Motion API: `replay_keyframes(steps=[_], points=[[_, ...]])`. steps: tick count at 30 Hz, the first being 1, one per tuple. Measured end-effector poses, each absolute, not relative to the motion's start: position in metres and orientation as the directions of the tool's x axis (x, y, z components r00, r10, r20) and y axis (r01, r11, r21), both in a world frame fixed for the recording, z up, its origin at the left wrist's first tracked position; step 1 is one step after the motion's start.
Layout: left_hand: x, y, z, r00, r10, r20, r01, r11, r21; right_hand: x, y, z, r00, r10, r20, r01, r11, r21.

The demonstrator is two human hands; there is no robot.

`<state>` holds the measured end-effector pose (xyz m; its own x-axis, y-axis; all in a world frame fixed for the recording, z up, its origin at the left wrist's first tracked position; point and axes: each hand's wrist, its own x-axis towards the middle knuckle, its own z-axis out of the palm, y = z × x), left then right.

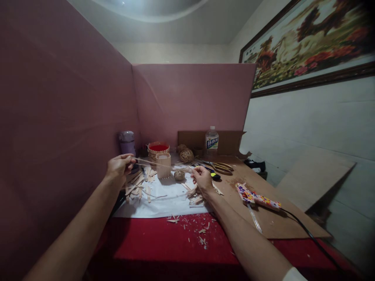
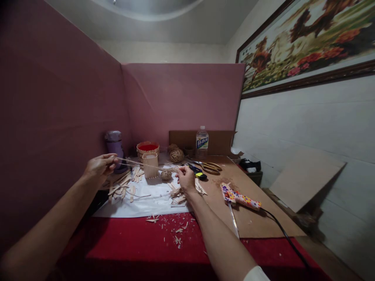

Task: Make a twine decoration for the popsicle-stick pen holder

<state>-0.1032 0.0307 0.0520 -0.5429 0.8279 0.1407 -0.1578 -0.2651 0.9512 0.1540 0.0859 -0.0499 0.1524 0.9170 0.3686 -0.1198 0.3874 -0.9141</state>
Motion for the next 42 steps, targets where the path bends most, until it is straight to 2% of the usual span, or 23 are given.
replay_keyframes(steps=[7,9,11,13,15,17,20,23,25,34,38,42], points=[[-0.103,0.034,0.052,-0.484,0.875,0.012,-0.352,-0.207,0.913,0.154,0.088,-0.051,0.170,0.920,0.354,-0.120,0.375,-0.919],[-0.102,0.034,0.050,-0.491,0.871,0.038,-0.256,-0.185,0.949,0.154,0.089,-0.051,0.169,0.922,0.348,-0.124,0.371,-0.920],[-0.102,0.034,0.046,-0.526,0.844,0.106,-0.031,-0.144,0.989,0.154,0.089,-0.051,0.165,0.925,0.343,-0.132,0.365,-0.922],[-0.102,0.035,0.042,-0.548,0.816,0.184,0.189,-0.093,0.978,0.154,0.088,-0.051,0.157,0.928,0.338,-0.140,0.359,-0.923],[-0.101,0.036,0.039,-0.536,0.821,0.198,0.233,-0.082,0.969,0.153,0.088,-0.052,0.150,0.930,0.336,-0.149,0.357,-0.922],[-0.098,0.037,0.038,-0.518,0.844,0.140,0.110,-0.097,0.989,0.153,0.088,-0.052,0.147,0.930,0.338,-0.160,0.359,-0.920],[-0.090,0.038,0.041,-0.426,0.905,0.003,-0.172,-0.085,0.981,0.152,0.088,-0.052,0.143,0.929,0.340,-0.166,0.361,-0.918],[-0.080,0.035,0.046,-0.271,0.958,-0.089,-0.490,-0.058,0.870,0.152,0.088,-0.051,0.140,0.932,0.334,-0.163,0.354,-0.921],[-0.071,0.031,0.049,-0.175,0.981,-0.079,-0.630,-0.050,0.775,0.151,0.086,-0.050,0.130,0.934,0.332,-0.165,0.350,-0.922],[-0.019,0.020,0.057,0.035,0.999,0.029,-0.699,0.004,0.715,0.144,0.073,-0.050,0.022,0.953,0.302,-0.184,0.300,-0.936],[-0.006,0.025,0.062,-0.035,0.984,0.173,-0.737,-0.142,0.660,0.143,0.072,-0.049,0.001,0.963,0.269,-0.217,0.263,-0.940],[0.012,0.030,0.071,-0.085,0.973,0.216,-0.774,-0.201,0.601,0.141,0.069,-0.046,-0.010,0.962,0.274,-0.185,0.268,-0.946]])
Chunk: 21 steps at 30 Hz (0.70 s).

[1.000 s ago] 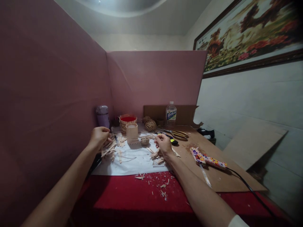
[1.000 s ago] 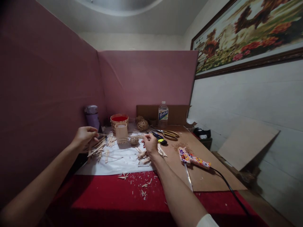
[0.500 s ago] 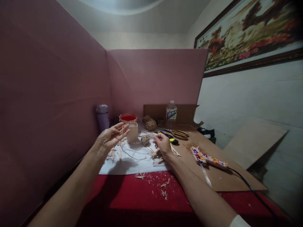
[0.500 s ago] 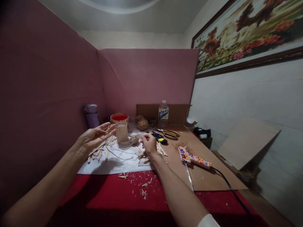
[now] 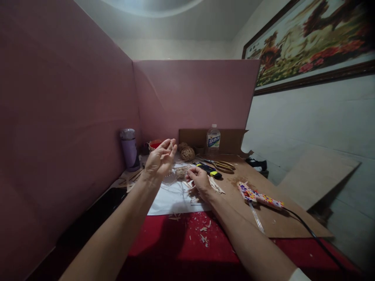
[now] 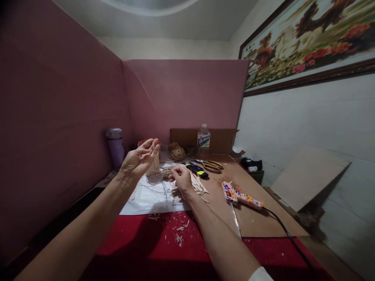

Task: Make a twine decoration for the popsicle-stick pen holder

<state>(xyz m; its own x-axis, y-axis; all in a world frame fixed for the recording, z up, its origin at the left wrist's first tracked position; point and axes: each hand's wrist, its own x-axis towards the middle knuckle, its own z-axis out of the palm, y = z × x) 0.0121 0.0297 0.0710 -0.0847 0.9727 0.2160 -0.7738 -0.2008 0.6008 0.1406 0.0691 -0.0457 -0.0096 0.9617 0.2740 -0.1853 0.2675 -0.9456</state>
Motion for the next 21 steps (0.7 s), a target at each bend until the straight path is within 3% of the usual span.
replay_keyframes(steps=[4,7,13,16,18,20,21], points=[[0.030,0.033,0.080,-0.107,0.950,0.294,-0.778,-0.264,0.570,0.140,0.060,-0.040,-0.147,0.969,0.197,-0.182,0.170,-0.969],[0.030,0.038,0.080,-0.231,0.906,0.354,-0.714,-0.405,0.571,0.140,0.055,-0.037,-0.268,0.956,0.118,-0.250,0.050,-0.967],[-0.014,0.055,0.049,-0.462,0.779,0.423,-0.386,-0.606,0.695,0.141,0.056,-0.036,-0.296,0.942,0.158,-0.404,0.027,-0.914],[-0.047,0.054,0.029,-0.557,0.701,0.445,-0.004,-0.538,0.843,0.141,0.058,-0.035,-0.272,0.951,0.148,-0.414,0.023,-0.910],[-0.063,0.046,0.021,-0.504,0.729,0.462,0.399,-0.278,0.874,0.141,0.058,-0.035,-0.245,0.960,0.138,-0.401,0.030,-0.915],[-0.065,0.034,0.017,-0.381,0.727,0.571,0.762,-0.103,0.639,0.139,0.058,-0.036,-0.216,0.966,0.139,-0.375,0.049,-0.926],[-0.061,0.028,0.016,-0.326,0.688,0.648,0.857,-0.075,0.510,0.139,0.059,-0.037,-0.206,0.968,0.143,-0.360,0.061,-0.931]])
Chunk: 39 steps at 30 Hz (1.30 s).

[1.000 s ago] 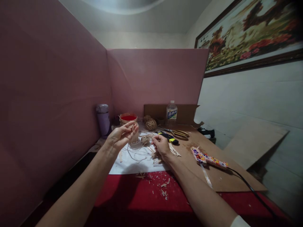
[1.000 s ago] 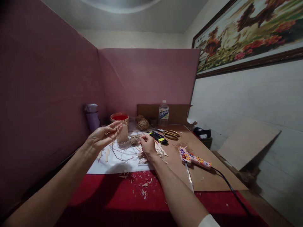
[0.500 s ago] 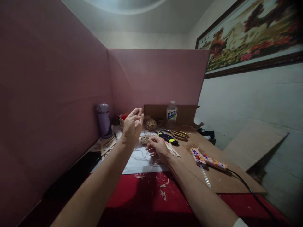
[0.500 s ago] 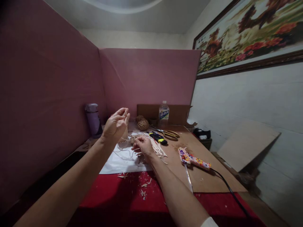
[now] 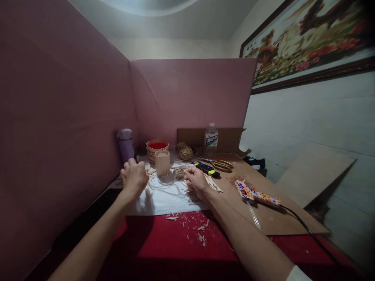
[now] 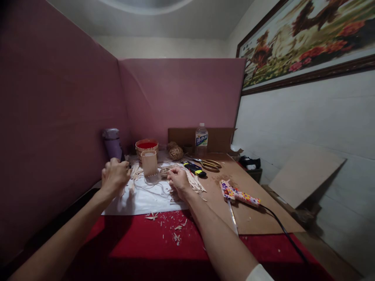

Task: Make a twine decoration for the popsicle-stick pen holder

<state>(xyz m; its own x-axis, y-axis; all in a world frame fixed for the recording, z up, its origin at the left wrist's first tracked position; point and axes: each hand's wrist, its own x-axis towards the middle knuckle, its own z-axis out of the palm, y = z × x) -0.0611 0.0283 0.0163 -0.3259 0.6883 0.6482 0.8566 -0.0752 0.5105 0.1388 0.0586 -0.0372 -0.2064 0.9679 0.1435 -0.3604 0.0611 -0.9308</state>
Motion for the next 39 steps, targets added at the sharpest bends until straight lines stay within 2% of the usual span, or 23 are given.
replay_keyframes(steps=[2,4,5,7,11,14,17,19,21,24,27,31,36,39], points=[[-0.043,0.020,0.013,-0.153,0.712,0.686,0.920,-0.152,0.362,0.138,0.059,-0.039,-0.201,0.967,0.156,-0.337,0.082,-0.938],[-0.018,0.017,0.006,0.118,0.792,0.599,0.840,-0.401,0.364,0.137,0.061,-0.042,-0.199,0.966,0.164,-0.324,0.093,-0.941],[-0.006,0.017,0.000,0.263,0.786,0.560,0.773,-0.519,0.366,0.137,0.061,-0.043,-0.189,0.968,0.164,-0.319,0.097,-0.943],[0.014,0.019,-0.011,0.399,0.739,0.543,0.715,-0.621,0.320,0.137,0.062,-0.044,-0.164,0.974,0.159,-0.305,0.103,-0.947],[0.025,0.022,-0.026,0.375,0.755,0.538,0.821,-0.540,0.186,0.136,0.062,-0.046,-0.160,0.974,0.159,-0.272,0.111,-0.956],[0.019,0.022,-0.030,0.421,0.747,0.514,0.845,-0.530,0.079,0.135,0.061,-0.048,-0.190,0.968,0.164,-0.270,0.109,-0.957],[0.012,0.022,-0.032,0.433,0.739,0.516,0.851,-0.524,0.038,0.134,0.061,-0.049,-0.210,0.963,0.171,-0.259,0.114,-0.959],[0.009,0.024,-0.033,0.368,0.742,0.560,0.860,-0.501,0.099,0.134,0.060,-0.049,-0.215,0.961,0.175,-0.249,0.120,-0.961],[0.005,0.026,-0.034,0.264,0.737,0.622,0.847,-0.486,0.216,0.135,0.061,-0.049,-0.219,0.959,0.179,-0.238,0.125,-0.963],[0.000,0.029,-0.032,0.147,0.725,0.673,0.759,-0.519,0.393,0.136,0.063,-0.050,-0.191,0.959,0.207,-0.172,0.175,-0.969],[-0.002,0.030,-0.030,0.090,0.733,0.674,0.658,-0.552,0.513,0.136,0.067,-0.053,-0.161,0.944,0.288,-0.054,0.283,-0.958],[-0.001,0.029,-0.029,0.079,0.727,0.682,0.686,-0.536,0.492,0.134,0.067,-0.054,-0.157,0.918,0.365,0.013,0.371,-0.929],[-0.002,0.024,-0.029,0.094,0.766,0.636,0.765,-0.464,0.446,0.132,0.064,-0.053,-0.176,0.925,0.338,-0.046,0.335,-0.941],[-0.002,0.022,-0.028,0.089,0.733,0.674,0.762,-0.486,0.428,0.131,0.062,-0.052,-0.200,0.921,0.334,-0.073,0.326,-0.943]])
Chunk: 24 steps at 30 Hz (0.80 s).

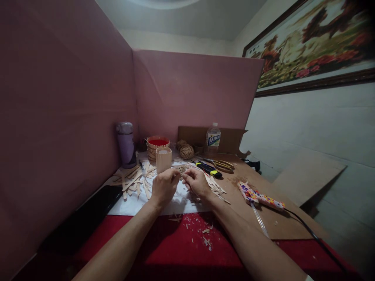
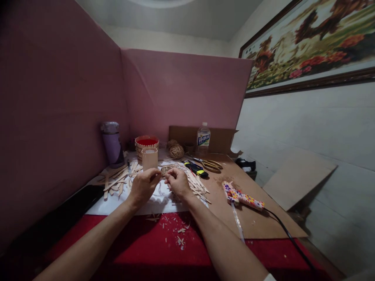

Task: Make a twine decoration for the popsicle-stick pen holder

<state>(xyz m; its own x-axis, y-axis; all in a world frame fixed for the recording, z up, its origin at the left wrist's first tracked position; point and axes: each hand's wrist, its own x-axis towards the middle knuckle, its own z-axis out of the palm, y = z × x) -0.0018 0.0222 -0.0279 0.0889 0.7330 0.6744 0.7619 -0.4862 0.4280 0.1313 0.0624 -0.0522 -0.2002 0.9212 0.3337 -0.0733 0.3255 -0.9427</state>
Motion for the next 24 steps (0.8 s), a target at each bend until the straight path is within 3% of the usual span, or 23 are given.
replay_keyframes(steps=[2,4,8,12,16,24], points=[[-0.002,0.024,-0.028,0.105,0.689,0.717,0.720,-0.550,0.423,0.131,0.061,-0.052,-0.202,0.915,0.349,-0.073,0.342,-0.937],[-0.001,0.027,-0.030,0.100,0.683,0.723,0.622,-0.610,0.491,0.131,0.059,-0.051,-0.196,0.908,0.371,-0.066,0.365,-0.929],[0.001,0.036,-0.039,0.045,0.815,0.577,0.404,-0.543,0.736,0.132,0.057,-0.049,-0.172,0.905,0.389,-0.084,0.380,-0.921],[0.002,0.039,-0.044,0.077,0.896,0.436,0.278,-0.440,0.854,0.132,0.058,-0.048,-0.145,0.912,0.383,-0.082,0.374,-0.924],[0.003,0.036,-0.042,0.086,0.900,0.427,0.245,-0.434,0.867,0.132,0.059,-0.050,-0.135,0.914,0.384,-0.078,0.376,-0.923],[0.002,0.037,-0.039,0.045,0.886,0.461,0.356,-0.446,0.821,0.134,0.060,-0.050,-0.088,0.928,0.361,-0.086,0.354,-0.931]])
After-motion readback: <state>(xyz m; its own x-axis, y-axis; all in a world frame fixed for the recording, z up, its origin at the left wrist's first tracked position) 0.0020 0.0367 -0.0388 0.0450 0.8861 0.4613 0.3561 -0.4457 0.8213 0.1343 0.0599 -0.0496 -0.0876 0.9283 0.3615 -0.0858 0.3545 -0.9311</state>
